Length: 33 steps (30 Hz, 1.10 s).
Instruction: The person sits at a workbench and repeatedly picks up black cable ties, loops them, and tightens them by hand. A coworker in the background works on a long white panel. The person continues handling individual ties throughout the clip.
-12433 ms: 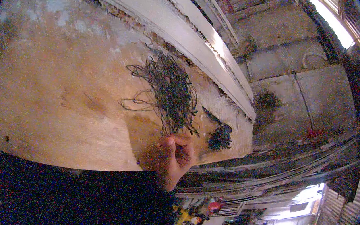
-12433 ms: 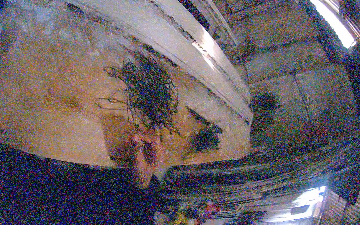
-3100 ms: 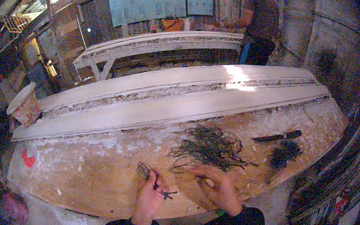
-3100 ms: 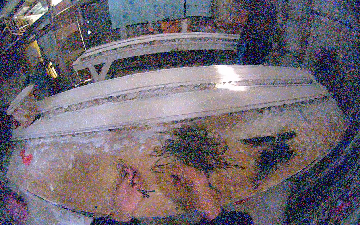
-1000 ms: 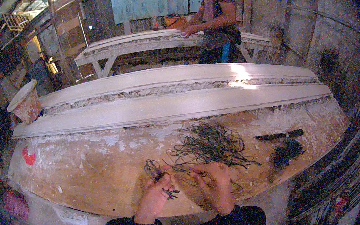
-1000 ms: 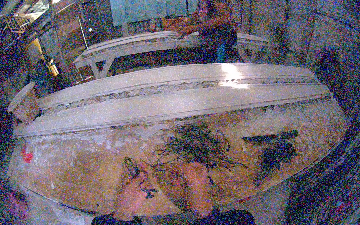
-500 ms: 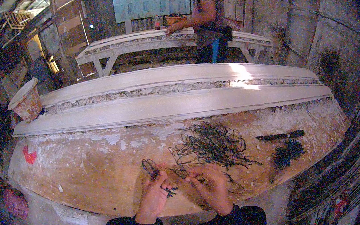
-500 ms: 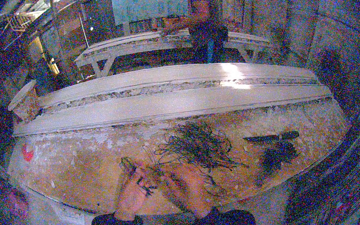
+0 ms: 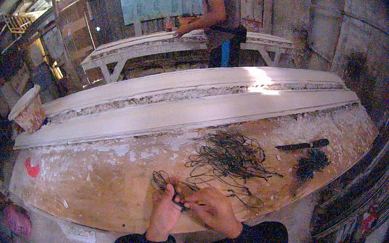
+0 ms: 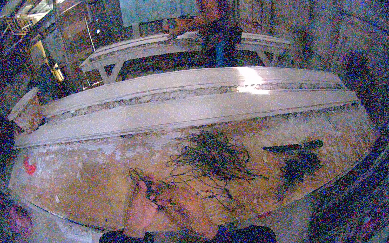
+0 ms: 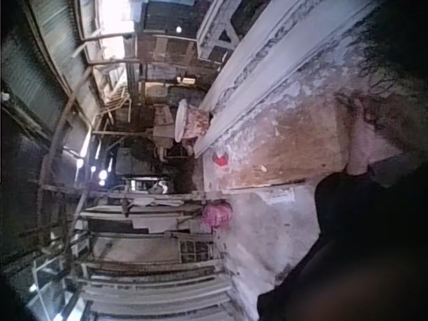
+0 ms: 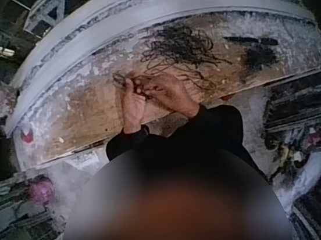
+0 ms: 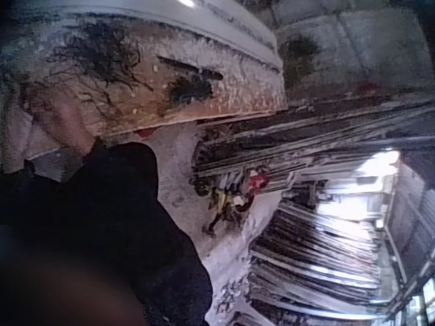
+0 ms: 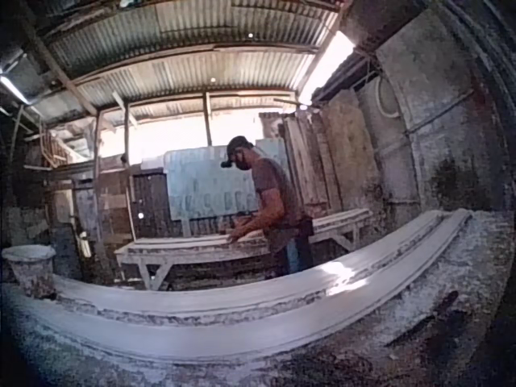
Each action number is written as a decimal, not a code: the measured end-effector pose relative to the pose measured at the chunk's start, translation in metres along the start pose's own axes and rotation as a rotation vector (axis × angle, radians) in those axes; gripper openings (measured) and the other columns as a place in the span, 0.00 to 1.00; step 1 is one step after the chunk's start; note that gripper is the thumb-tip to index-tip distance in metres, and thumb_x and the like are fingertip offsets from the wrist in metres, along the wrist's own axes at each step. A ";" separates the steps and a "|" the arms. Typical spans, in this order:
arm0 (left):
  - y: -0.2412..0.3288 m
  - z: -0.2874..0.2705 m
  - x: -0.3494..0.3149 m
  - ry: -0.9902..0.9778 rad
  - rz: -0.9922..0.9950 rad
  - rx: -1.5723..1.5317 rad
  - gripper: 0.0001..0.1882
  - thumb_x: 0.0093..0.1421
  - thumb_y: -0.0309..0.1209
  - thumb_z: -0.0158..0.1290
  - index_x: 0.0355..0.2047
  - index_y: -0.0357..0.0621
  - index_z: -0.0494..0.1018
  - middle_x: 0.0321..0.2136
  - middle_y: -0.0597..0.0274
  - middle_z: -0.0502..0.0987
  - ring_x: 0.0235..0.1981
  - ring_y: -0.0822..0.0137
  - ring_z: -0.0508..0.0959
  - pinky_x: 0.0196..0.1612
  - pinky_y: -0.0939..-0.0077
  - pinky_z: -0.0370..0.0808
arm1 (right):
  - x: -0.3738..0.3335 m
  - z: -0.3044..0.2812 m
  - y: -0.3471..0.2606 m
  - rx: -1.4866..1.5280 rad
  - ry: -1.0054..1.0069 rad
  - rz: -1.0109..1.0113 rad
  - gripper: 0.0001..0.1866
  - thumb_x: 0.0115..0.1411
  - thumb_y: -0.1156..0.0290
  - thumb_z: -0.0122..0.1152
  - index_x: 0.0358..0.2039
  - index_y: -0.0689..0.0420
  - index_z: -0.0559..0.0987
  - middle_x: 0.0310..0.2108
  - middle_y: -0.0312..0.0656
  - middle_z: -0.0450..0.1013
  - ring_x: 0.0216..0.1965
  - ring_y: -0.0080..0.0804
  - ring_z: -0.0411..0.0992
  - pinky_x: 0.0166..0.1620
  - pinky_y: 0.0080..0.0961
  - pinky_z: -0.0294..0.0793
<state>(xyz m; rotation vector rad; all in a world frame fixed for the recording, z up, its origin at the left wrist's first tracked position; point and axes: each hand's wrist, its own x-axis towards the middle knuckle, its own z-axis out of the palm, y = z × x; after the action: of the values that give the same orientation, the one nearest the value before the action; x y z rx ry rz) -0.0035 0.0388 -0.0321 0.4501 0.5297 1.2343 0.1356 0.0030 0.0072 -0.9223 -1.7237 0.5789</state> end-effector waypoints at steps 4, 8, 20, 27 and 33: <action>-0.001 0.002 -0.004 0.001 -0.027 0.056 0.14 0.56 0.36 0.49 0.40 0.44 0.68 0.28 0.71 0.70 0.28 0.76 0.68 0.32 0.81 0.67 | -0.003 0.014 0.005 -0.191 -0.040 0.000 0.10 0.47 0.71 0.58 0.33 0.53 0.76 0.33 0.38 0.72 0.33 0.37 0.69 0.36 0.30 0.66; 0.006 0.007 -0.003 0.030 -0.060 0.124 0.13 0.57 0.39 0.46 0.37 0.45 0.67 0.27 0.70 0.69 0.28 0.75 0.67 0.30 0.78 0.68 | -0.003 0.017 0.004 -0.224 -0.052 -0.016 0.10 0.47 0.69 0.58 0.33 0.52 0.76 0.33 0.37 0.72 0.33 0.36 0.69 0.38 0.30 0.64; 0.017 0.006 0.002 0.191 0.039 -0.119 0.10 0.59 0.41 0.42 0.30 0.49 0.65 0.17 0.73 0.59 0.19 0.76 0.60 0.23 0.83 0.62 | 0.005 -0.042 -0.002 -0.655 -0.190 0.284 0.11 0.44 0.65 0.58 0.31 0.48 0.78 0.28 0.40 0.72 0.30 0.39 0.70 0.33 0.38 0.68; 0.020 0.001 0.002 0.140 0.011 -0.112 0.10 0.60 0.40 0.40 0.32 0.49 0.64 0.16 0.74 0.57 0.18 0.77 0.58 0.24 0.84 0.60 | 0.004 -0.037 0.000 -0.812 -0.361 0.425 0.11 0.45 0.61 0.56 0.31 0.44 0.78 0.27 0.43 0.70 0.29 0.42 0.69 0.33 0.39 0.67; 0.018 0.001 0.003 0.071 0.003 -0.168 0.10 0.60 0.40 0.41 0.32 0.49 0.65 0.17 0.73 0.58 0.19 0.77 0.58 0.27 0.81 0.61 | 0.001 -0.038 0.007 -0.604 -0.122 0.340 0.09 0.44 0.67 0.58 0.28 0.51 0.77 0.27 0.43 0.70 0.29 0.43 0.69 0.33 0.36 0.67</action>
<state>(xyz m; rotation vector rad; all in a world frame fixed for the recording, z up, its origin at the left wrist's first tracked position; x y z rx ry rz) -0.0162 0.0461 -0.0209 0.2659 0.4815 1.2896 0.1730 0.0063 0.0150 -1.6559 -1.9022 0.3302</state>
